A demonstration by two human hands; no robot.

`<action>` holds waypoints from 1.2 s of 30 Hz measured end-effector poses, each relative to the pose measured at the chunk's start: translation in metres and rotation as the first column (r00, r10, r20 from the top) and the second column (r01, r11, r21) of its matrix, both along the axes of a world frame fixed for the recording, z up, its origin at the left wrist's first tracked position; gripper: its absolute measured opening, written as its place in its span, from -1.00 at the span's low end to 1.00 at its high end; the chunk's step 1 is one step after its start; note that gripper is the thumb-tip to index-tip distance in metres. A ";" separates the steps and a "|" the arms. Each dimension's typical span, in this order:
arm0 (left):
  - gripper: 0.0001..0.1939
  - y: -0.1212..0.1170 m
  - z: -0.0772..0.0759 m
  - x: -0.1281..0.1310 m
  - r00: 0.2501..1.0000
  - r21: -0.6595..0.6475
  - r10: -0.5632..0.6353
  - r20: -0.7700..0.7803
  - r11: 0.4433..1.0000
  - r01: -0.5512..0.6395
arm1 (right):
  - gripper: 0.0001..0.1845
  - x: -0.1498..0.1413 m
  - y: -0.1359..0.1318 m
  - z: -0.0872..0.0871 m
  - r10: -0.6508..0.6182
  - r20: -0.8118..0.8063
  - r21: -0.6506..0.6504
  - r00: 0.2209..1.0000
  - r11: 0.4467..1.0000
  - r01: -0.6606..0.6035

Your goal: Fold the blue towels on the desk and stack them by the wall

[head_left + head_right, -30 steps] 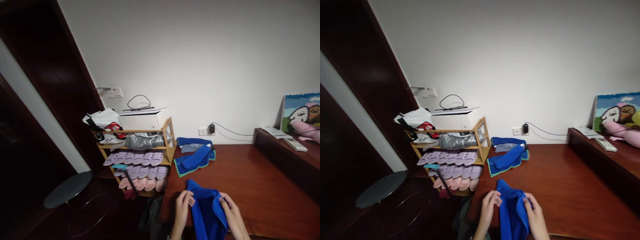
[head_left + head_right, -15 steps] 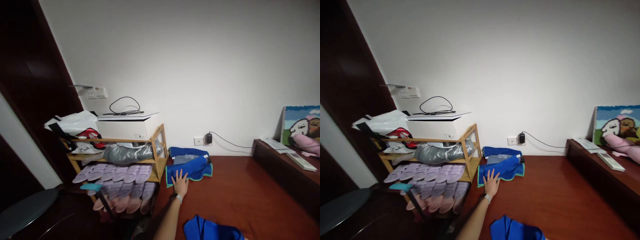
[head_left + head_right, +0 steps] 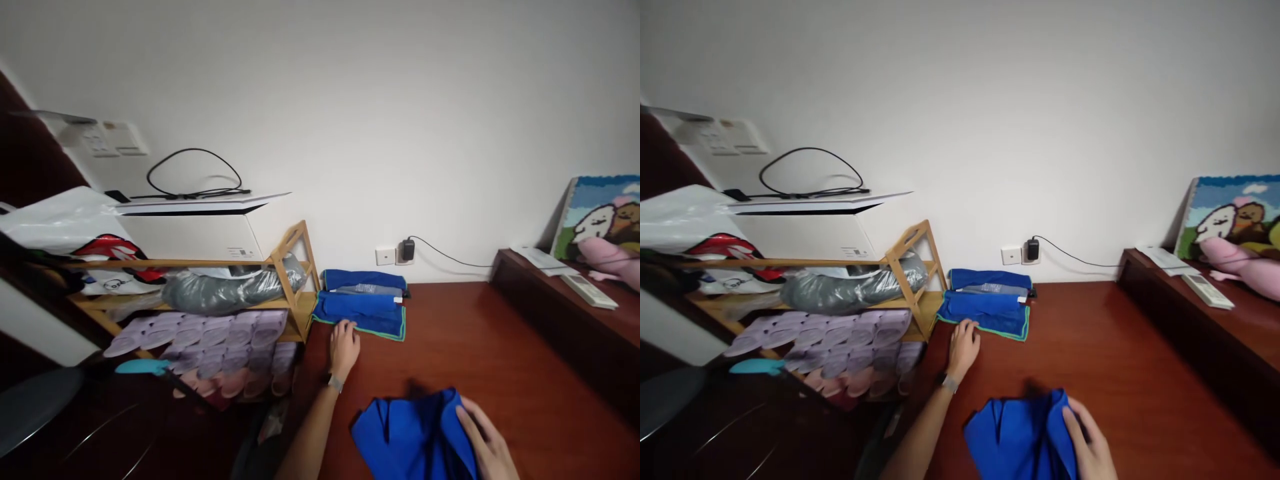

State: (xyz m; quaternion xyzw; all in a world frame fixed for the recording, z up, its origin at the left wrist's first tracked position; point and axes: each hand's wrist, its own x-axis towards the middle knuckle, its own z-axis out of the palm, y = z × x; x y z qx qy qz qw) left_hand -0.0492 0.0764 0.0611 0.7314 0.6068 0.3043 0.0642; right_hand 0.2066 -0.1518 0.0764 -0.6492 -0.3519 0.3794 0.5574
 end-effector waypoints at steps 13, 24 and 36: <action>-0.68 -0.253 0.091 0.051 0.507 -0.048 -0.240 0.828 0.871 0.490 | -0.32 -0.055 -0.046 0.075 0.364 -0.565 0.186 0.741 0.931 -0.316; -0.68 -0.278 0.114 0.026 0.509 -0.052 -0.359 0.782 0.776 0.628 | -0.15 -0.061 -0.064 0.093 0.429 -0.350 0.308 0.832 0.892 -0.331; -0.71 -0.261 0.120 0.021 0.577 -0.023 -0.212 0.789 0.928 0.373 | -0.40 -0.071 -0.080 0.095 0.486 0.054 0.357 0.872 0.807 -0.471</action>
